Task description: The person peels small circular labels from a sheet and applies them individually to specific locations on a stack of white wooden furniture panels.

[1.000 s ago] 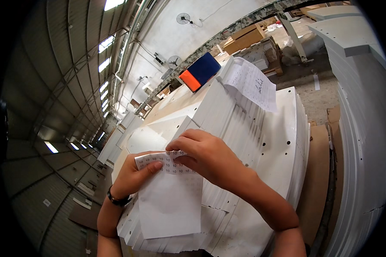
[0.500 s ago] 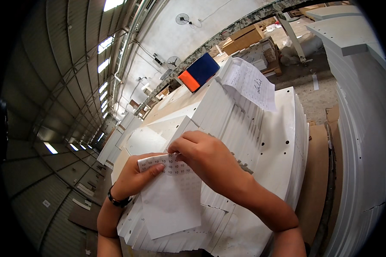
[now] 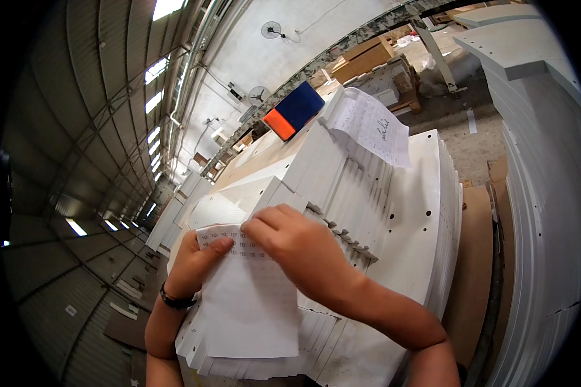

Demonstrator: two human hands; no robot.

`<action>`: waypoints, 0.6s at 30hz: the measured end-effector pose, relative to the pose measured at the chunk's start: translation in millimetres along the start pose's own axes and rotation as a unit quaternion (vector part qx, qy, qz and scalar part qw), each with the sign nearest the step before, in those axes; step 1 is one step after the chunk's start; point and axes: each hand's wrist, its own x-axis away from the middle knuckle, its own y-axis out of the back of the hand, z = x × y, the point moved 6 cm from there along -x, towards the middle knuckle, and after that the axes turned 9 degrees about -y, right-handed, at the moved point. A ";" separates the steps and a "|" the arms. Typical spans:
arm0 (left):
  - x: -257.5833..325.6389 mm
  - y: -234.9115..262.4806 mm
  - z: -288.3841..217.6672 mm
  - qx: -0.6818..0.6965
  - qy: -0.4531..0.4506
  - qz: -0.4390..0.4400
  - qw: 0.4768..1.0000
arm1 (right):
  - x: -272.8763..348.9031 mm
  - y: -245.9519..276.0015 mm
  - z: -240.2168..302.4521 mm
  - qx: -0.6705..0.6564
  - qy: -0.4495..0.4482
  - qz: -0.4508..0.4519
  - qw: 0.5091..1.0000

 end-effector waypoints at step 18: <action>16.3 83.4 -40.1 0.408 -0.344 -0.026 0.845 | 20.6 -39.4 -99.0 -0.292 -0.251 0.265 0.884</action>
